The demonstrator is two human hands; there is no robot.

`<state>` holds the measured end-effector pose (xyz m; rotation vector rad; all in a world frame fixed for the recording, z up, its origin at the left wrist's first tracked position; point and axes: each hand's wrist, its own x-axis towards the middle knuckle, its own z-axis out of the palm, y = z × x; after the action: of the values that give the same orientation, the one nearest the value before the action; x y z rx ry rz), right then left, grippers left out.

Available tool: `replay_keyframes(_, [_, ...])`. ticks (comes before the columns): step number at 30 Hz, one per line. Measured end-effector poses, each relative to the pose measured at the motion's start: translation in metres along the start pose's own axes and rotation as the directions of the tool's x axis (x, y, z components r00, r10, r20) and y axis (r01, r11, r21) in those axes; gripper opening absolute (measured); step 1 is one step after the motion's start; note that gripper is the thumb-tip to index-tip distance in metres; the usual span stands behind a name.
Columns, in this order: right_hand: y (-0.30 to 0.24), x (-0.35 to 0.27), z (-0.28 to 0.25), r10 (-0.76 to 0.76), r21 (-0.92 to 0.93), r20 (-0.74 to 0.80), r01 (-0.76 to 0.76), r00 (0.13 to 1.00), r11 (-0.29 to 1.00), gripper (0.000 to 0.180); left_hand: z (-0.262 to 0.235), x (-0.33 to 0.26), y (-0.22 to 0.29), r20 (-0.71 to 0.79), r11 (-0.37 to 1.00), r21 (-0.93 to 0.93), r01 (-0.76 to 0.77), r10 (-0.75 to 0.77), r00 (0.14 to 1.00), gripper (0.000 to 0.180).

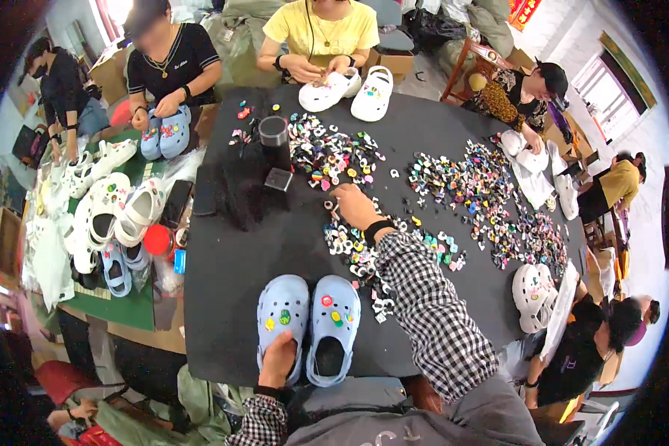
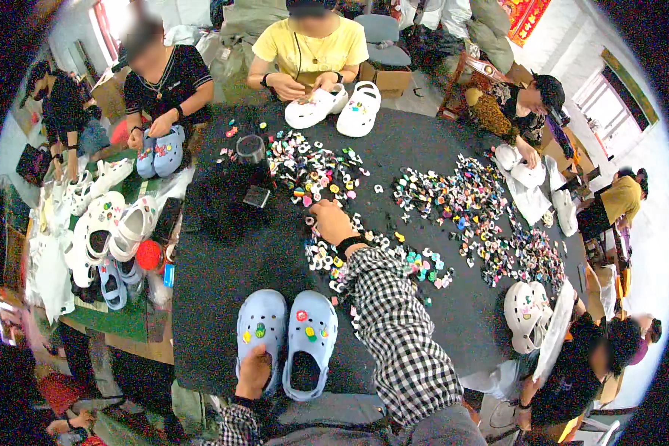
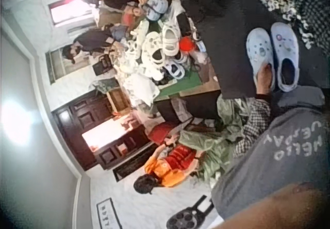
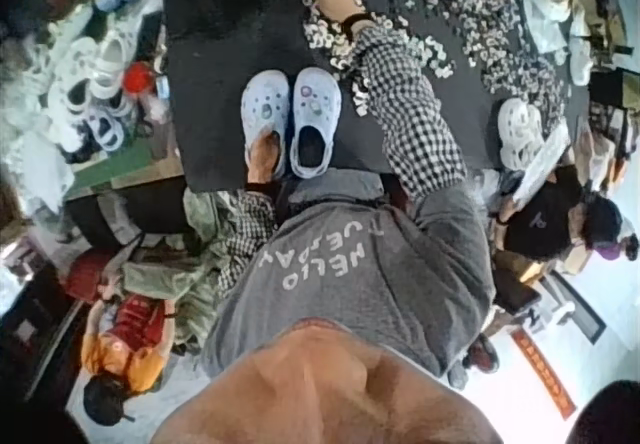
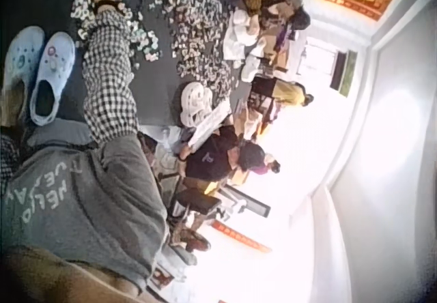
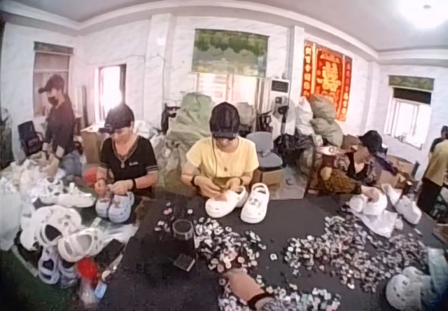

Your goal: Adding decorative charms to plastic clogs in a workshop environment.

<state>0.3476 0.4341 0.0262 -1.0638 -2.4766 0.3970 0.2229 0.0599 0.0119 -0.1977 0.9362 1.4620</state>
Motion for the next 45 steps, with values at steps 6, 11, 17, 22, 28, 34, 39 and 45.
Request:
replay_keyframes(6, [-0.007,0.042,0.026,0.097,-0.129,-0.019,-0.099,0.995,0.987,0.024,-0.014,-0.003,-0.004,-0.033,0.996,0.029,0.081,-0.080,0.996,0.036])
replay_keyframes(11, [-0.007,0.049,0.044,0.148,-0.208,0.002,-0.144,0.989,0.967,0.026,0.007,-0.013,0.006,-0.101,0.994,0.050,0.099,-0.093,0.990,0.044])
replay_keyframes(17, [0.006,0.043,0.051,0.113,-0.011,-0.057,-0.114,0.992,0.993,0.027,0.009,-0.015,0.004,-0.110,0.993,0.089,0.075,-0.065,0.992,0.047])
replay_keyframes(22, [0.005,0.025,0.039,0.147,0.131,0.051,-0.152,0.988,0.980,0.015,-0.017,-0.003,-0.004,-0.047,0.997,0.008,0.074,-0.074,0.996,0.040])
replay_keyframes(28, [-0.022,-0.003,0.011,0.006,0.303,0.144,-0.050,0.990,0.952,0.011,-0.011,-0.003,-0.003,-0.018,0.996,0.087,0.019,-0.017,1.000,0.032])
replay_keyframes(34, [-0.065,-0.030,-0.038,-0.158,0.460,0.284,0.010,0.946,0.888,0.016,-0.032,0.013,-0.007,0.130,0.910,0.382,-0.163,0.122,0.984,0.015])
replay_keyframes(39, [-0.092,-0.063,-0.063,-0.243,0.501,0.332,0.048,0.911,0.864,0.016,-0.024,0.026,-0.020,0.123,0.994,-0.005,-0.109,0.109,0.986,0.010])
replay_keyframes(45, [-0.121,-0.098,-0.067,-0.175,0.526,0.389,-0.061,0.904,0.848,0.020,0.024,-0.013,0.006,0.227,0.581,0.712,-0.395,0.341,0.912,0.020])
